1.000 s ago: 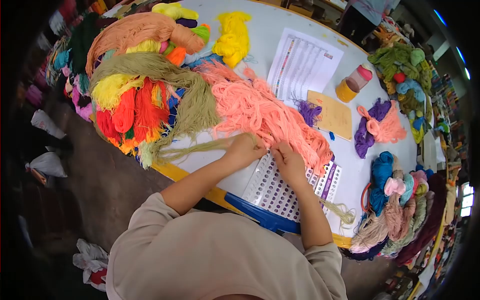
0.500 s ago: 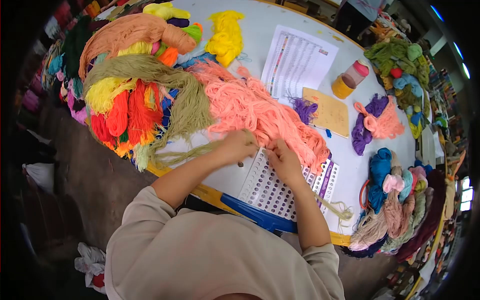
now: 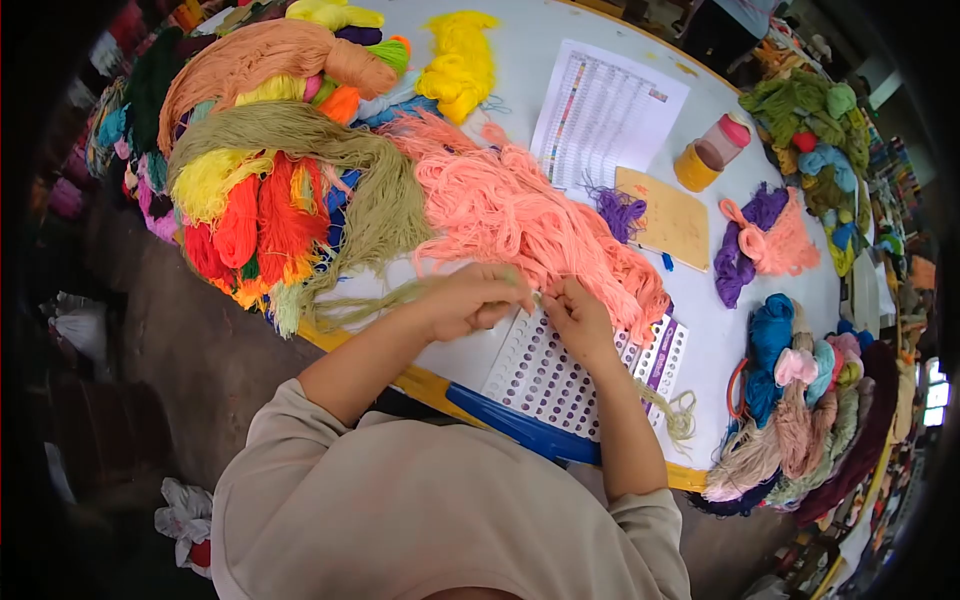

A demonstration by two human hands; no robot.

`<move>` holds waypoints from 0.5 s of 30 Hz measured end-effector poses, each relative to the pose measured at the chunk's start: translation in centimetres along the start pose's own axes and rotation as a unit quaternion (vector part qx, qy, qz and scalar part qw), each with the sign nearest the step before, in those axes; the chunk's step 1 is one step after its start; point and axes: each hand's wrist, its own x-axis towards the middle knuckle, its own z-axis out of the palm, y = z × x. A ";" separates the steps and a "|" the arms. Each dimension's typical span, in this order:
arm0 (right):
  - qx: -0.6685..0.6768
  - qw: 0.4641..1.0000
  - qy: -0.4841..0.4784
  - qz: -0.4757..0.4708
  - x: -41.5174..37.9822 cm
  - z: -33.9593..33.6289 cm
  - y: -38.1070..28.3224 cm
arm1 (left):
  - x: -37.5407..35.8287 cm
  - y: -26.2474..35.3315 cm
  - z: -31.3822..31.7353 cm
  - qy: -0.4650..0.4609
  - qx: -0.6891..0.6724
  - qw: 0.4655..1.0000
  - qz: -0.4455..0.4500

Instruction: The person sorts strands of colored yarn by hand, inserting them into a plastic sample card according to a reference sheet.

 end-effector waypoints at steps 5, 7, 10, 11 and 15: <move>0.187 0.980 -0.062 0.039 0.0 -0.8 -3.3 | 2.9 -3.5 1.6 0.090 0.278 0.950 0.112; 0.283 0.953 -0.104 0.039 0.6 -1.0 -3.3 | 2.3 -2.8 1.8 0.126 0.443 0.872 0.163; 0.114 0.988 -0.103 0.017 1.3 -1.0 -2.7 | 0.4 -1.1 -0.5 0.220 0.600 0.739 0.212; 0.016 0.995 -0.096 0.014 1.3 -1.0 -3.0 | -1.8 0.3 -2.5 0.210 0.487 0.836 0.142; -0.066 0.995 -0.076 0.017 1.4 -0.8 -3.2 | -11.7 7.7 -6.3 0.269 -0.026 0.959 0.079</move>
